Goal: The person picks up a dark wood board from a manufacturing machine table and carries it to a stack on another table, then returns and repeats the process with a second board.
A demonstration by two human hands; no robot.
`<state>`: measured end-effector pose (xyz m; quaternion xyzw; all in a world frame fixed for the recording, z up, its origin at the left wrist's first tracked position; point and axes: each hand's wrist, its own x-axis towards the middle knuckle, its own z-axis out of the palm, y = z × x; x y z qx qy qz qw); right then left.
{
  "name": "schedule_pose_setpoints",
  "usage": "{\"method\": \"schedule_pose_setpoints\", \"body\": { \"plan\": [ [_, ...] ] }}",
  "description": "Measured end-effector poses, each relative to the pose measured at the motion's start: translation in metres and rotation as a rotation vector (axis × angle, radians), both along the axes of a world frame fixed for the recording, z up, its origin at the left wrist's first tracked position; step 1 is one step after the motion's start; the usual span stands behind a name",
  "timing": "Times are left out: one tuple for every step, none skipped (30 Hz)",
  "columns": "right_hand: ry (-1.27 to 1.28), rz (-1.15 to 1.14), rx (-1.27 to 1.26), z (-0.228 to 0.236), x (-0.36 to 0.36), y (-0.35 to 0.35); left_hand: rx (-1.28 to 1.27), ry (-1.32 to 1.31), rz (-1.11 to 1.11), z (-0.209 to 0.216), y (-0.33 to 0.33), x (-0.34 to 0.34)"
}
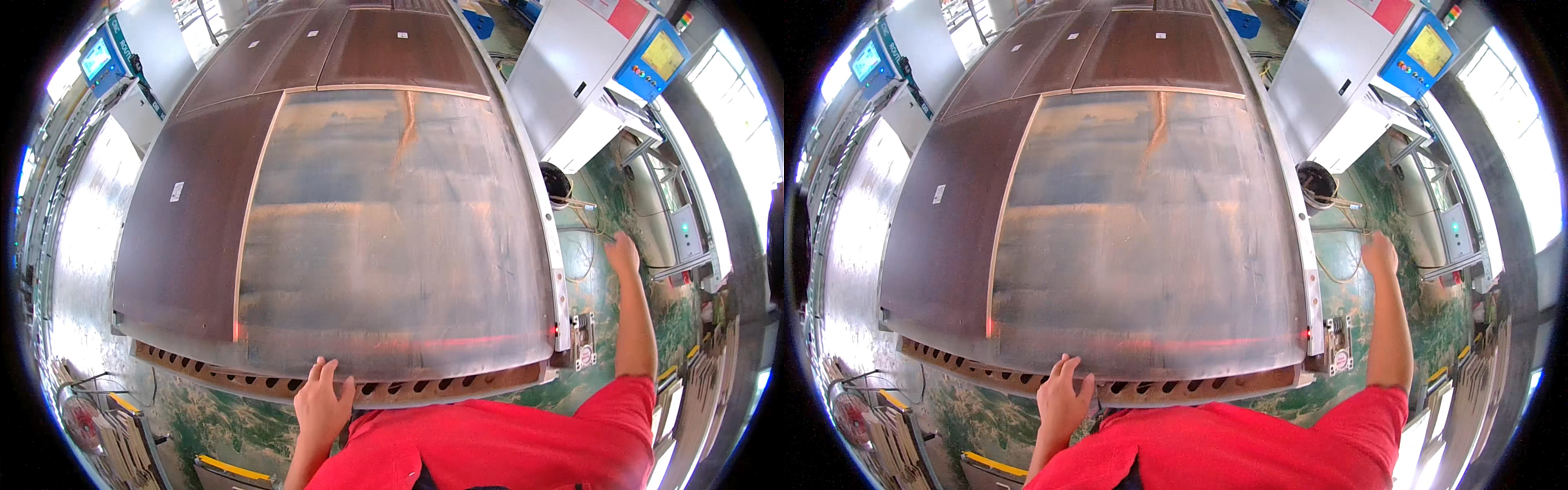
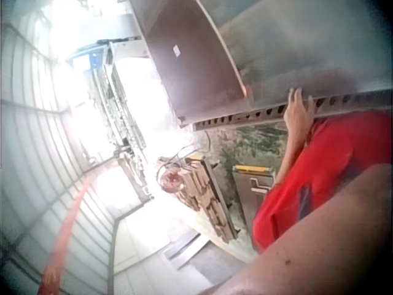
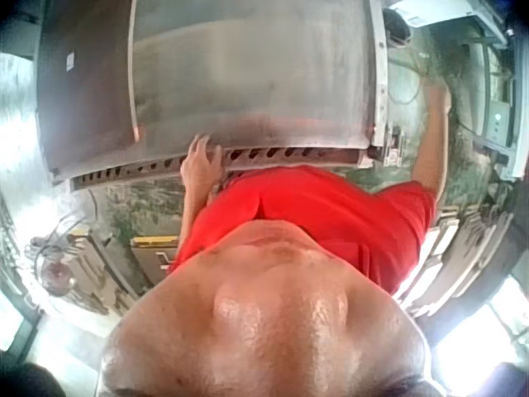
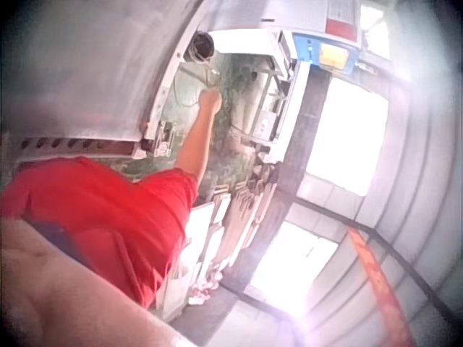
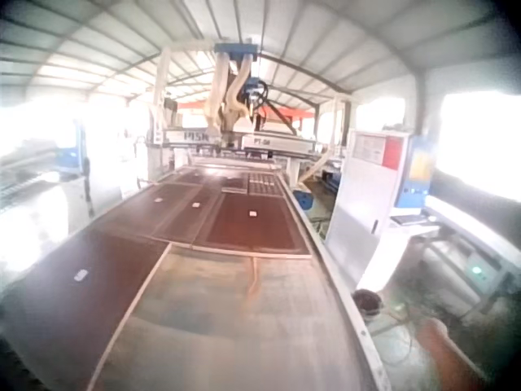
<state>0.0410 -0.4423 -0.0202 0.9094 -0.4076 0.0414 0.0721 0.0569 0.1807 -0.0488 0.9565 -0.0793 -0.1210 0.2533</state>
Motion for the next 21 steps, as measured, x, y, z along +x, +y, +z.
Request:
{"method": "schedule_pose_setpoints", "body": {
  "plan": [
    [-0.047, -0.005, 0.058, -0.006, -0.028, 0.002, -0.038, -0.018, -0.016, -0.001, 0.006, -0.001],
    [-0.088, -0.006, 0.119, -0.014, -0.051, 0.009, -0.073, -0.031, -0.028, -0.004, 0.013, -0.003],
    [-0.166, 0.024, 0.138, -0.019, -0.067, 0.030, -0.122, -0.087, -0.046, -0.010, 0.020, -0.005],
    [-0.243, 0.057, 0.159, -0.025, -0.079, 0.053, -0.138, -0.091, -0.058, -0.012, 0.024, -0.004],
    [-0.309, 0.090, 0.182, -0.030, -0.088, 0.082, -0.153, -0.084, -0.068, -0.014, 0.029, -0.002],
    [-0.331, 0.093, 0.251, -0.028, -0.093, 0.114, -0.165, -0.077, -0.071, -0.016, 0.034, -0.004],
    [-0.352, 0.097, 0.321, -0.028, -0.096, 0.146, -0.179, -0.066, -0.094, -0.018, 0.039, -0.009],
    [-0.397, 0.174, 0.299, -0.031, -0.100, 0.173, -0.201, -0.074, -0.107, -0.017, 0.043, -0.010],
    [-0.463, 0.261, 0.280, -0.038, -0.102, 0.193, -0.220, -0.105, -0.116, -0.015, 0.045, -0.011],
    [-0.432, 0.284, 0.264, -0.042, -0.102, 0.209, -0.222, -0.109, -0.119, -0.013, 0.049, -0.014],
    [-0.457, 0.348, 0.273, -0.037, -0.097, 0.236, -0.217, -0.111, -0.121, -0.011, 0.053, -0.018],
    [-0.536, 0.332, 0.414, -0.038, -0.091, 0.257, -0.210, -0.114, -0.122, -0.009, 0.057, -0.023],
    [-0.569, 0.440, 0.415, -0.049, -0.085, 0.264, -0.227, -0.098, -0.111, -0.007, 0.060, -0.028],
    [-0.603, 0.549, 0.418, -0.060, -0.077, 0.271, -0.211, -0.111, -0.088, -0.005, 0.064, -0.031],
    [-0.538, 0.474, 0.558, -0.056, -0.067, 0.294, -0.192, -0.112, -0.055, -0.005, 0.070, -0.037],
    [-0.474, 0.395, 0.686, -0.051, -0.054, 0.318, -0.177, -0.120, -0.028, -0.006, 0.076, -0.041],
    [-0.412, 0.453, 0.719, -0.058, -0.043, 0.332, -0.159, -0.123, 0.004, -0.009, 0.084, -0.046],
    [-0.351, 0.504, 0.745, -0.066, -0.034, 0.345, -0.163, -0.086, 0.058, -0.004, 0.090, -0.051],
    [-0.411, 0.580, 0.858, -0.069, -0.023, 0.368, -0.158, -0.068, 0.101, -0.002, 0.100, -0.056],
    [-0.463, 0.652, 0.978, -0.073, -0.016, 0.390, -0.151, -0.043, 0.148, -0.001, 0.112, -0.063],
    [-0.468, 0.773, 0.910, -0.075, -0.009, 0.411, -0.127, -0.046, 0.178, 0.000, 0.125, -0.066]
  ]
}}
